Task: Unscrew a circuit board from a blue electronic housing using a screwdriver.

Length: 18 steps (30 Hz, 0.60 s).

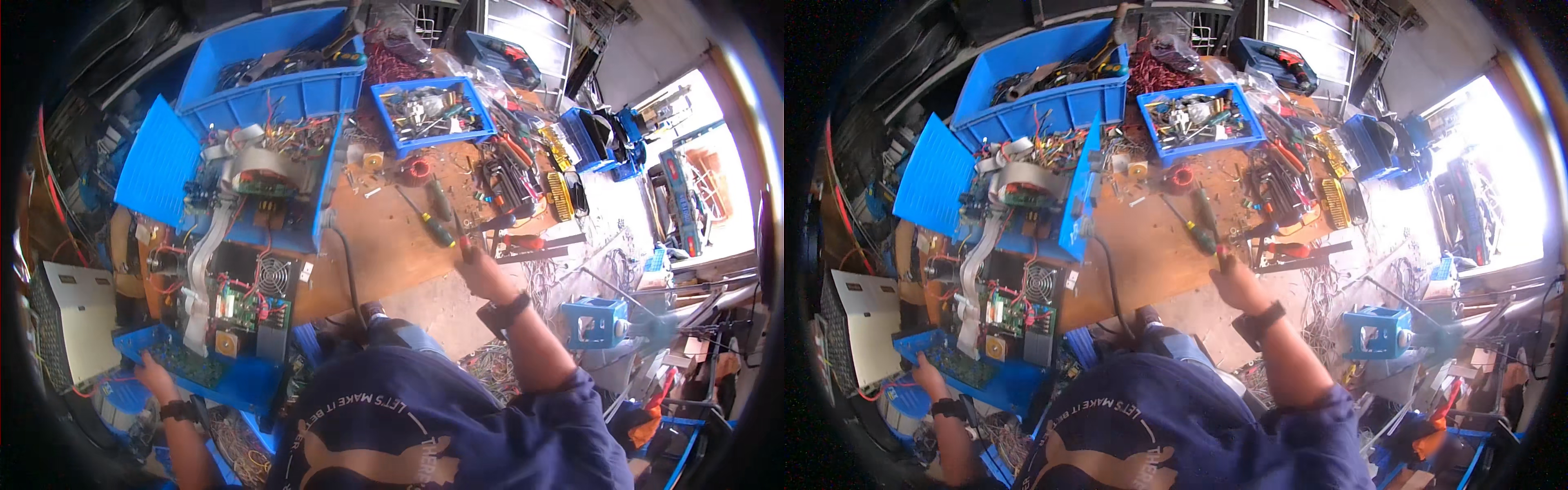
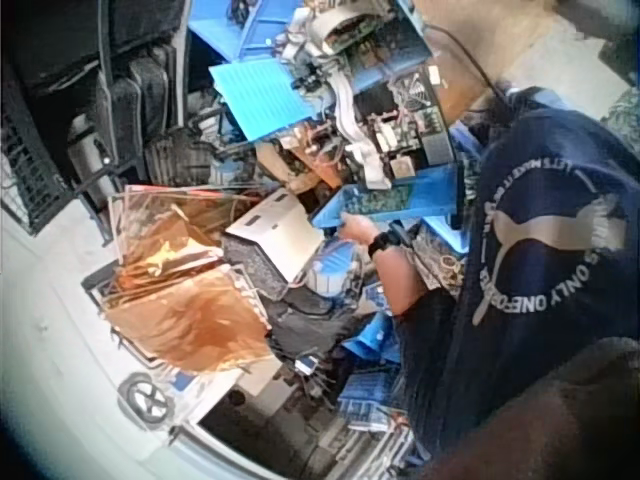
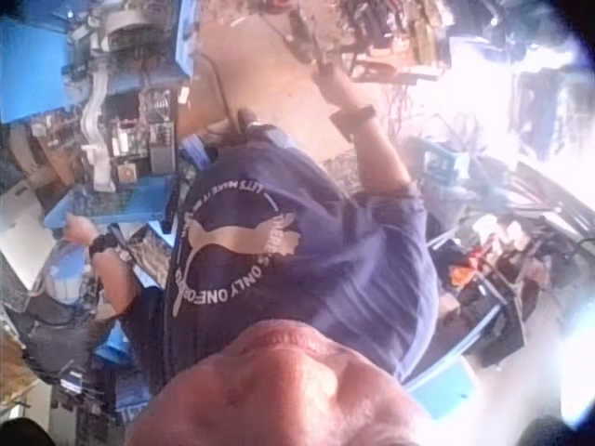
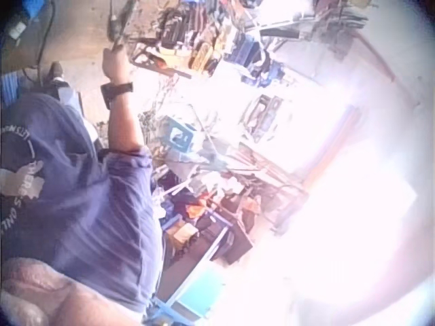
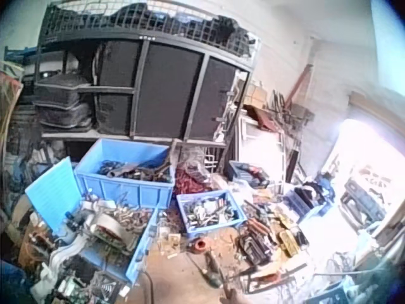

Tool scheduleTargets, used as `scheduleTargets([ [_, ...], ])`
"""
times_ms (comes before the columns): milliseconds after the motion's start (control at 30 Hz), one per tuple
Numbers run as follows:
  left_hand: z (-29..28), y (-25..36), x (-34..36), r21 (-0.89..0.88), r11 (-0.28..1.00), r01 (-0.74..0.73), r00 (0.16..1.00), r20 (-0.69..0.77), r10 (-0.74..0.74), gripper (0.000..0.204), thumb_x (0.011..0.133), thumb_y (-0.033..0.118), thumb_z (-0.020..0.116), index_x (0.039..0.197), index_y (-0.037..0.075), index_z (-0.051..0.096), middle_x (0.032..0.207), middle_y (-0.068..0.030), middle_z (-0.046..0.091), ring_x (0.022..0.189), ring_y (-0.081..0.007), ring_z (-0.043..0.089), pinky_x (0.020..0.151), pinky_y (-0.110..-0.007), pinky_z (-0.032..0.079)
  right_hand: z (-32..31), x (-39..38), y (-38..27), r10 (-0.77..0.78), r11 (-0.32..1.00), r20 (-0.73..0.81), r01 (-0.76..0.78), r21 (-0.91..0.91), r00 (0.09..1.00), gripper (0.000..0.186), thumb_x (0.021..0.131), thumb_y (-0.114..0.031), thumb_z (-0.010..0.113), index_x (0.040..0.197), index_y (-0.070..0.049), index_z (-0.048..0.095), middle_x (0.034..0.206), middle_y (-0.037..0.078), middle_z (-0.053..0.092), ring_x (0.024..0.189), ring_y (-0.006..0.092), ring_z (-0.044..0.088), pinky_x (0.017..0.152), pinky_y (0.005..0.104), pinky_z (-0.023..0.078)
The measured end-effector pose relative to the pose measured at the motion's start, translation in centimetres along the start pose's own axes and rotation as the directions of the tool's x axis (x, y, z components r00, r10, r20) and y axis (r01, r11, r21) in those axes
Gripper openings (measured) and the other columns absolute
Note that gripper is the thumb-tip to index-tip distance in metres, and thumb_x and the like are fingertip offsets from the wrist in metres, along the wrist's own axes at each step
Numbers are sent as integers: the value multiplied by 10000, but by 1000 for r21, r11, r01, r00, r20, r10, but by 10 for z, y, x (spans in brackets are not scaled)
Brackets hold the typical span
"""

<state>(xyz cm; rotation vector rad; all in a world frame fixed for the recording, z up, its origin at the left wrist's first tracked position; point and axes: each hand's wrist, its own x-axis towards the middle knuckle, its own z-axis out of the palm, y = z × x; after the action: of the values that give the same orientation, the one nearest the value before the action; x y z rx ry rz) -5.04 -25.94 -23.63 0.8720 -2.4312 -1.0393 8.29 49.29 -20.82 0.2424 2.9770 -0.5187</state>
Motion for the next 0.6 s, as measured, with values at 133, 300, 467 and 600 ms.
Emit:
scheduleTargets([
  [133,-10,-7,-7,4,998,67,998,2,-67,504,918,343,587,1070,-138,597,1055,-269,655,927,-385,605,849,-432,452,-4,51,-46,548,496,305,-596,631,779,399,889,-266,589,1079,84,561,879,206,662,760,339,662,695,412,538],
  [300,7,25,-5,86,996,34,999,-14,-33,545,920,372,570,1056,-156,586,1039,-279,650,905,-387,594,851,-438,443,71,138,54,771,518,-28,-601,609,637,528,860,-370,649,1183,43,586,1038,236,638,908,333,659,800,423,559],
  [467,-20,-20,4,63,991,117,993,-4,-117,538,927,340,564,1141,-153,563,1168,-289,603,1056,-387,563,949,-416,399,35,181,24,882,437,15,-829,348,471,632,832,-390,655,1282,22,488,1281,269,520,1190,429,528,990,472,456],
  [600,-13,-10,7,179,982,60,998,-36,-54,480,938,304,557,1139,-131,574,1139,-241,632,1016,-361,586,929,-412,421,58,170,33,596,781,-447,-611,129,668,488,840,-245,630,1259,-18,521,1268,235,512,1174,418,509,990,465,441],
])
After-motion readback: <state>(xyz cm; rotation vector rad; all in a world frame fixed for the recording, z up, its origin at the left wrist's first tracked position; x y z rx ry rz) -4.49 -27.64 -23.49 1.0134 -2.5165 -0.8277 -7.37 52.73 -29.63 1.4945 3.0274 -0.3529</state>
